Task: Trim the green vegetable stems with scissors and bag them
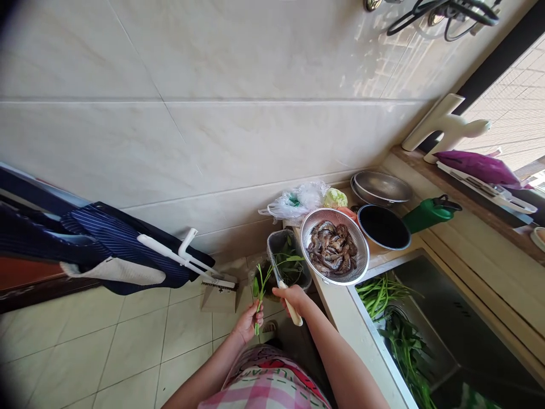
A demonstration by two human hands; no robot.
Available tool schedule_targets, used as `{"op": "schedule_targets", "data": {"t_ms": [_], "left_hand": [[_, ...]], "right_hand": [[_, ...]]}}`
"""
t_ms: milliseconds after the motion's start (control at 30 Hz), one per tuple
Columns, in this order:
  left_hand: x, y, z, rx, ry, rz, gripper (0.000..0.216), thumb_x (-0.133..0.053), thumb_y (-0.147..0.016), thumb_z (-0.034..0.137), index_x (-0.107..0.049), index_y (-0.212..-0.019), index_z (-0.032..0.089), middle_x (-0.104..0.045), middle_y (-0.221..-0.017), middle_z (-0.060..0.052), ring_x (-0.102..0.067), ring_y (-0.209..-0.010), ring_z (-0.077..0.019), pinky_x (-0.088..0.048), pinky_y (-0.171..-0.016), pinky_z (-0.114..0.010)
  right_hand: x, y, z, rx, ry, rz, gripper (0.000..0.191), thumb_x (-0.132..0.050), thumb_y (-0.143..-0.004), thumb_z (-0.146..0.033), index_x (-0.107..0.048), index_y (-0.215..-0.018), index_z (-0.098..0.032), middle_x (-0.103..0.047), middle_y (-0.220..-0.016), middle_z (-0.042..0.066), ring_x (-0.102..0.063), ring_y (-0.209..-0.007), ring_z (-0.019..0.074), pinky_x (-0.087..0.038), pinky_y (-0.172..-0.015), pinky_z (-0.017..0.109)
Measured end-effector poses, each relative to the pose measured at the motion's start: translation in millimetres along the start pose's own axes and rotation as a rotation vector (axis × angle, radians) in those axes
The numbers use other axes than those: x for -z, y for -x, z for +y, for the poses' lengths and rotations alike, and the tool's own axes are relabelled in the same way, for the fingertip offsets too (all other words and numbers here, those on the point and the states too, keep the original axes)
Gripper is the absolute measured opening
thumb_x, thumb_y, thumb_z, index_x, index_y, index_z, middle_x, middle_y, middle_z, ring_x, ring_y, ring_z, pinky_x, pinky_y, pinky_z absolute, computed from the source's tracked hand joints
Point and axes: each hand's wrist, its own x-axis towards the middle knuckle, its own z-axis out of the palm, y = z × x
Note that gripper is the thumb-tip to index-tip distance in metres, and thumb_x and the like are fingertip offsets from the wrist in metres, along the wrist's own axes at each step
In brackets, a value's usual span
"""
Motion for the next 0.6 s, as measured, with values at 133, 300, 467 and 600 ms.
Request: {"op": "schedule_targets", "data": {"t_ms": [133, 300, 467, 600], "left_hand": [[10, -4, 21, -0.12, -0.303, 0.043, 0.048, -0.074, -0.056, 0.056, -0.047, -0.068, 0.018, -0.05, -0.061, 0.006, -0.039, -0.04, -0.0036, -0.023, -0.041, -0.018], [11, -17, 88, -0.237, -0.778, -0.063, 0.034, -0.07, -0.062, 0.048, -0.058, -0.067, 0.016, -0.051, -0.055, 0.006, -0.046, -0.043, -0.0075, -0.029, -0.047, -0.02], [-35, -36, 148, -0.241, -1.214, -0.336, 0.02, -0.072, -0.062, 0.034, -0.065, -0.064, 0.016, -0.057, -0.053, 0.004, -0.053, -0.046, -0.0123, -0.035, -0.053, -0.024], [-87, -45, 154, -0.268, -1.467, -0.487, 0.013, -0.069, -0.064, 0.027, -0.062, -0.061, 0.016, -0.057, -0.053, 0.004, -0.054, -0.047, -0.0126, -0.035, -0.053, -0.023]], "right_hand": [[-2, -5, 8, -0.055, -0.026, -0.033, 0.043, -0.053, -0.085, -0.043, -0.047, -0.05, -0.017, -0.042, -0.045, -0.004, -0.036, -0.037, 0.0081, -0.035, -0.04, 0.023], [16, 1, 44, -0.031, -0.013, 0.051, 0.038, -0.055, -0.082, -0.039, -0.044, -0.051, -0.019, -0.042, -0.045, -0.004, -0.038, -0.039, 0.0095, -0.033, -0.04, 0.024], [44, 21, 63, 0.106, -0.001, 0.149, 0.021, -0.062, -0.072, -0.031, -0.048, -0.061, -0.02, -0.049, -0.051, -0.004, -0.044, -0.044, 0.0107, -0.034, -0.044, 0.024], [44, 35, 62, 0.117, 0.011, 0.119, 0.017, -0.068, -0.06, -0.025, -0.054, -0.055, -0.018, -0.052, -0.048, -0.002, -0.046, -0.044, 0.0122, -0.032, -0.043, 0.025]]}}
